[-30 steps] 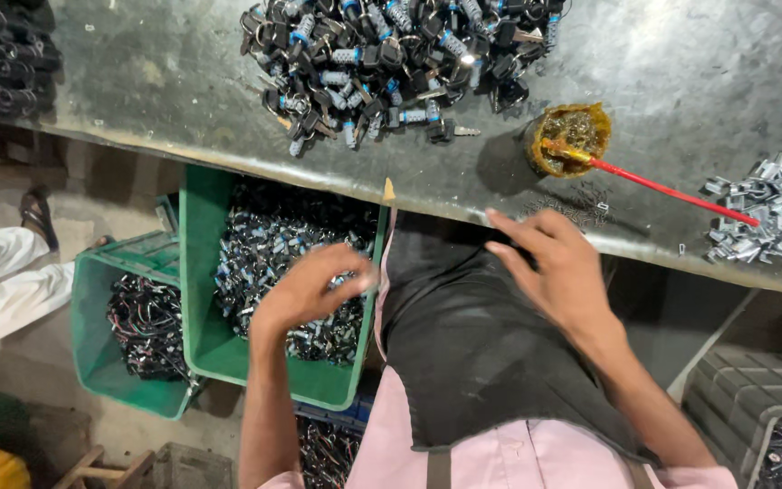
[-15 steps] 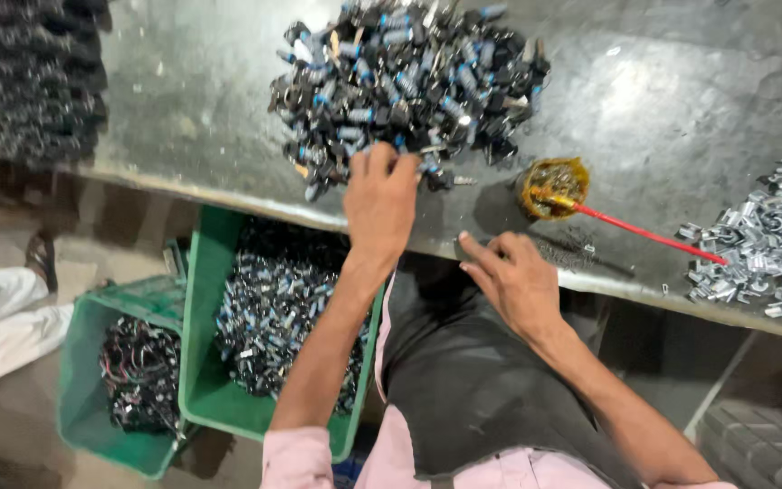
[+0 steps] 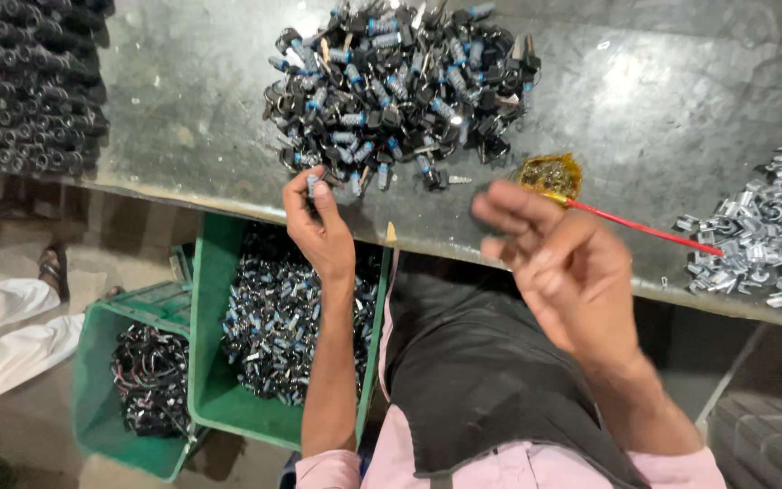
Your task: The person repeatedly picks small cylindrical electronic components from a pile on a metal table, applies a yellow paste to them using a red-handled brush, and then places them into a green bin. The person handles the components one at a time throughout the clip.
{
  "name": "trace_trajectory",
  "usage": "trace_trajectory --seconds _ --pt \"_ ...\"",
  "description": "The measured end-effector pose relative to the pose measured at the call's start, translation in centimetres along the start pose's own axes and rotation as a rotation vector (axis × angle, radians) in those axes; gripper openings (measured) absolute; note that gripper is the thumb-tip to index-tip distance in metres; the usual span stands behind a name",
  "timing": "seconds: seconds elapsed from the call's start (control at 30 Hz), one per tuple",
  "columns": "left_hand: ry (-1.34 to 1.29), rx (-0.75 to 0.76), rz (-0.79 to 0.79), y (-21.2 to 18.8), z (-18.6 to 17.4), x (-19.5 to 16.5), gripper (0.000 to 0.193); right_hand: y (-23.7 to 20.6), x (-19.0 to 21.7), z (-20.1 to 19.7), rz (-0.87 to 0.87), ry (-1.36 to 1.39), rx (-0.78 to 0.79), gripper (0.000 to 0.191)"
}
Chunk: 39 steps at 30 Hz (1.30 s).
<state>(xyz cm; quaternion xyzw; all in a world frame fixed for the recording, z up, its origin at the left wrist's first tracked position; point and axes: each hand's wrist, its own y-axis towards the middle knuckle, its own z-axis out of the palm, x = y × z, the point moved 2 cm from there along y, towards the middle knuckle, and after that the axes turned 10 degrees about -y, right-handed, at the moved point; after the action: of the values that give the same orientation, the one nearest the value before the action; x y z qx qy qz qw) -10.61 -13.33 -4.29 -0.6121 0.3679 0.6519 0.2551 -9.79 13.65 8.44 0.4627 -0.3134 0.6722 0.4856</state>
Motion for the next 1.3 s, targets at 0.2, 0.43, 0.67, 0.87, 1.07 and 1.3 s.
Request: trace_trajectory --seconds 0.2,0.43,0.67,0.87,1.07,1.3 --pt "0.259 0.001 0.18 0.7 1.9 -0.2 0.019 3.4 -1.9 -0.4 0.148 0.147 -0.085 0.007" --pt "0.205 0.171 0.207 -1.8 4.0 -2.8 0.021 -0.1 -3.5 1.6 0.132 -0.064 -0.005 0.008" --pt "-0.14 0.082 -0.048 8.7 0.6 -3.6 0.023 -0.4 -2.3 -0.2 0.167 -0.204 -0.086 0.007" --pt "-0.869 0.335 -0.21 13.6 2.7 -6.5 0.024 -2.0 -2.8 0.3 0.274 -0.172 -0.027 0.007" --pt "-1.025 0.398 -0.388 19.5 7.0 -7.9 0.031 -2.5 -3.6 0.0 0.224 -0.165 0.012 0.007" --pt "-0.798 0.966 -0.297 8.4 7.6 -8.9 0.023 -5.3 -3.9 -2.9 0.257 -0.148 -0.071 0.007"
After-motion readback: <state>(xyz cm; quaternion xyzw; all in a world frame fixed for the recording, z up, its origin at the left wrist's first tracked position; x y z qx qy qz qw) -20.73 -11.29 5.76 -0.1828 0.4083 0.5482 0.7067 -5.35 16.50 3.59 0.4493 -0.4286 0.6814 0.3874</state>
